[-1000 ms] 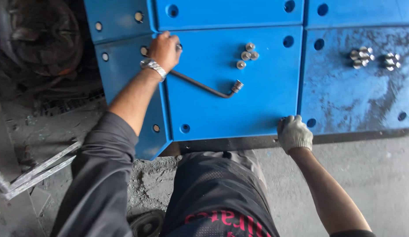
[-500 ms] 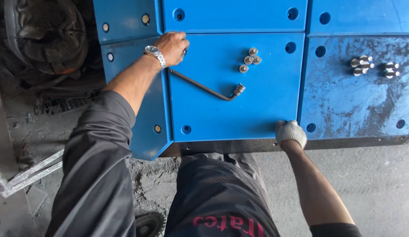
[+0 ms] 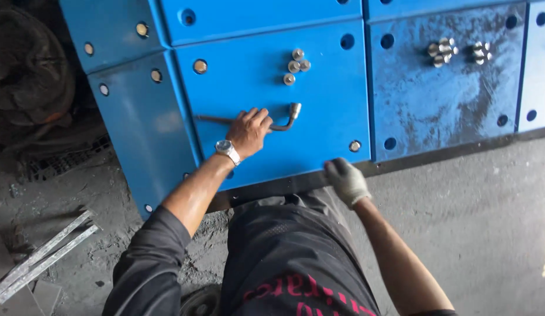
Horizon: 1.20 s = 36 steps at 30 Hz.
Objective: Manually assembling large blue industrial mold blocks by placing and screwing in metallic fastening bolts.
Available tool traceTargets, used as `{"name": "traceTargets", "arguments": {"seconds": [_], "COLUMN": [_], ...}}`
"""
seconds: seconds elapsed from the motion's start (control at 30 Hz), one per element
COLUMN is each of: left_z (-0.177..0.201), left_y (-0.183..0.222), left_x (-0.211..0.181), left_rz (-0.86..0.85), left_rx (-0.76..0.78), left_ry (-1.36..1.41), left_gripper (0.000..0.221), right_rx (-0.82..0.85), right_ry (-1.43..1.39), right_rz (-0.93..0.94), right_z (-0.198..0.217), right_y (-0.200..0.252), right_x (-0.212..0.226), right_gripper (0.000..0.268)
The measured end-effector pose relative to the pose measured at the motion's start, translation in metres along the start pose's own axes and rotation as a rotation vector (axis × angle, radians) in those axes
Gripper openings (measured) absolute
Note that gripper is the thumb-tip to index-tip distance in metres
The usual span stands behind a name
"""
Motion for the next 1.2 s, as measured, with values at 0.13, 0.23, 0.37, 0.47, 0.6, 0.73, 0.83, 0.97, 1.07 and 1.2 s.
{"name": "traceTargets", "arguments": {"seconds": [0.13, 0.23, 0.37, 0.47, 0.6, 0.73, 0.83, 0.97, 1.07, 1.2], "left_z": [0.007, -0.006, -0.005, -0.035, -0.056, -0.062, -0.057, -0.053, -0.060, -0.067], "left_y": [-0.003, -0.005, -0.001, 0.026, 0.065, 0.088, 0.097, 0.106, 0.110, 0.111], "left_x": [-0.074, -0.130, -0.163, -0.151, -0.110, -0.088, -0.082, -0.083, -0.084, -0.087], "left_rz": [0.074, 0.084, 0.064, 0.070, 0.230, 0.312, 0.363, 0.404, 0.424, 0.425], "left_rx": [-0.072, -0.151, -0.192, -0.165, -0.015, 0.008, -0.004, -0.065, -0.075, -0.037], "left_ry": [0.412, 0.647, 0.804, 0.816, 0.778, 0.718, 0.674, 0.665, 0.677, 0.689], "left_gripper": [0.016, 0.020, 0.031, 0.025, 0.024, 0.024, 0.024, 0.023, 0.023, 0.023], "right_rx": [-0.013, 0.033, -0.174, -0.194, 0.100, 0.173, 0.270, 0.305, 0.382, 0.379], "right_ry": [-0.122, -0.895, -0.618, -0.230, 0.983, 1.397, 1.596, 1.805, 1.939, 2.106], "right_rz": [0.365, 0.520, 0.265, 0.166, -0.022, 0.255, 0.331, 0.525, 0.624, 0.871], "right_z": [-0.020, 0.007, 0.078, 0.120, 0.107, 0.086, 0.074, 0.060, 0.048, 0.043], "right_y": [0.003, 0.006, 0.007, 0.014, -0.001, -0.021, -0.024, -0.021, -0.014, -0.019], "right_x": [0.040, 0.045, 0.004, 0.012, 0.031, 0.033, 0.044, 0.051, 0.063, 0.047], "right_gripper": [0.041, 0.040, 0.035, 0.032, 0.033, 0.021, 0.020, 0.022, 0.021, 0.014]}}
Point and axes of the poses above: each hand's wrist, its own y-axis away from the middle knuckle, its own z-axis out of the back of the hand, x = y × z, the point moved 10 cm from there along -y, towards the middle knuckle, and after that the axes turned 9 degrees about x, right-handed, at the moved point
